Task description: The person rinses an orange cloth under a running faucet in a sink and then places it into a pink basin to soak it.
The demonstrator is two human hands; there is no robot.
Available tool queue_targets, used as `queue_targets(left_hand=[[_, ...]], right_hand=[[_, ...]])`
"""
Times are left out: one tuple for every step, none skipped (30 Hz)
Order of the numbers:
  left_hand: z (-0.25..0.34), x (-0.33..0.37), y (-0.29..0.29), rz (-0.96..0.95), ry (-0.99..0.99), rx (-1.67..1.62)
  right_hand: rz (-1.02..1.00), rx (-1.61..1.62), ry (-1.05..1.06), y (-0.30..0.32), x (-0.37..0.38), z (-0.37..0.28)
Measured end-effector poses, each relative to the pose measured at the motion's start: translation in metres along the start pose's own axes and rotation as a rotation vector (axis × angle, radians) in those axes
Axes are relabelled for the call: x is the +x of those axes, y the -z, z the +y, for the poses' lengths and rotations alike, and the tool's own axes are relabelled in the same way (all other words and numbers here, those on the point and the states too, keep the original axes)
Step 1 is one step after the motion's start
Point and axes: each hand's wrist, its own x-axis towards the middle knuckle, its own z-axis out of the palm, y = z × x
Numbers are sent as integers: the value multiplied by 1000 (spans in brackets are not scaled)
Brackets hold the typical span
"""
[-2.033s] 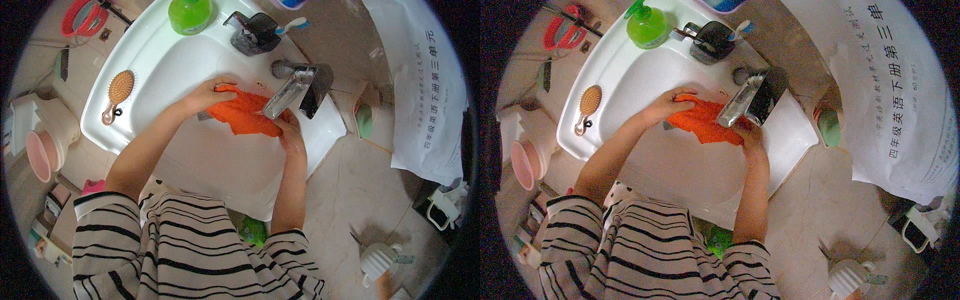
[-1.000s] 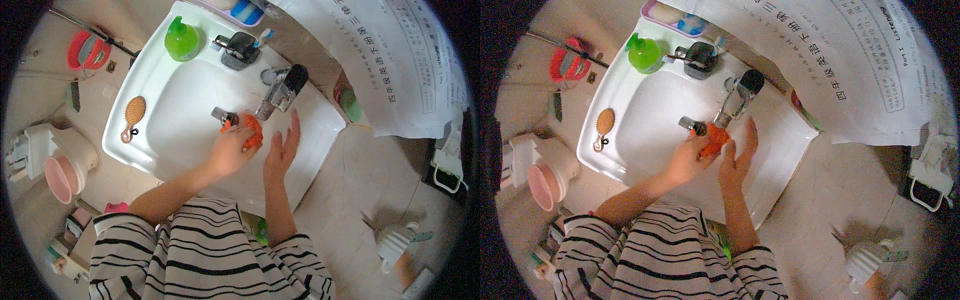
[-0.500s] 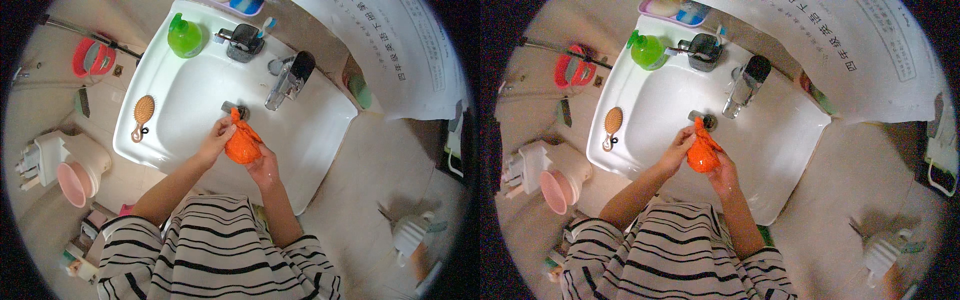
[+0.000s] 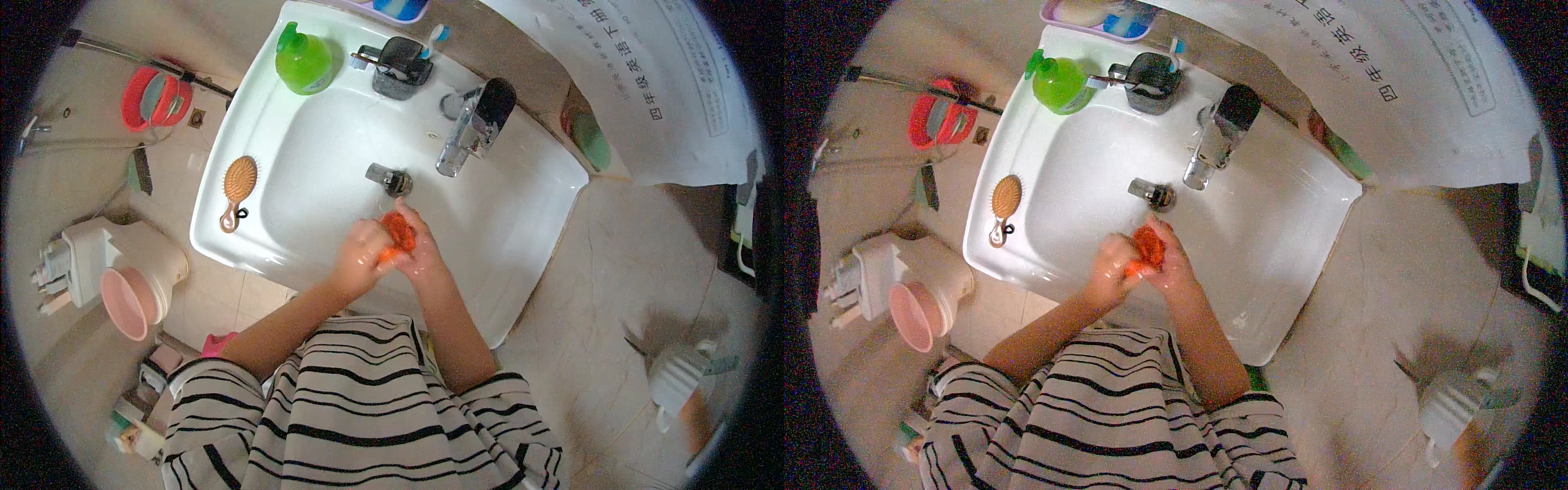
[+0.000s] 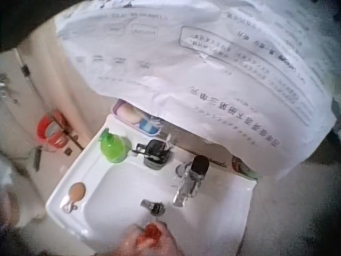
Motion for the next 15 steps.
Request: queue_targets(left_hand=[[2,1,1,46,227,-117],[4,1,1,93,453,-236],[6,3,-1,142,565,-297],[9,6,-4,193,677,-354],[11,9,-8,246,788,-412],[9,9,-14,254,832,-532],[5,7,-22,273,876,-653],[2,6,-29,293,917,-775],[4,8,-32,249,967,-851],[5,10,-36,205,1015,-929],[6,11,-38,161,1060,-1007],[8,13,-40,117,1083,-990],[11,16,-40,74,1105,-973],[12,17,-41,31,1127,-956],[12,17,-42,33,1116,-926]], right_hand=[[26,168,-130,-15,-2,-10],[53,336,-260,-29,-6,-18],[135,205,-165,-45,-13,-24],[210,76,-71,-63,-19,-29],[282,-54,25,-72,-21,-31],[277,-255,159,-71,-21,-31],[260,-461,289,-69,-21,-30],[236,-665,422,-67,-22,-31],[209,-753,474,-65,-24,-34],[179,-841,526,-63,-27,-39],[148,-928,579,-60,-29,-43],[141,-938,577,-54,-30,-45],[133,-948,575,-47,-29,-46],[125,-958,573,-40,-27,-46],[145,-915,483,-36,-25,-48]])
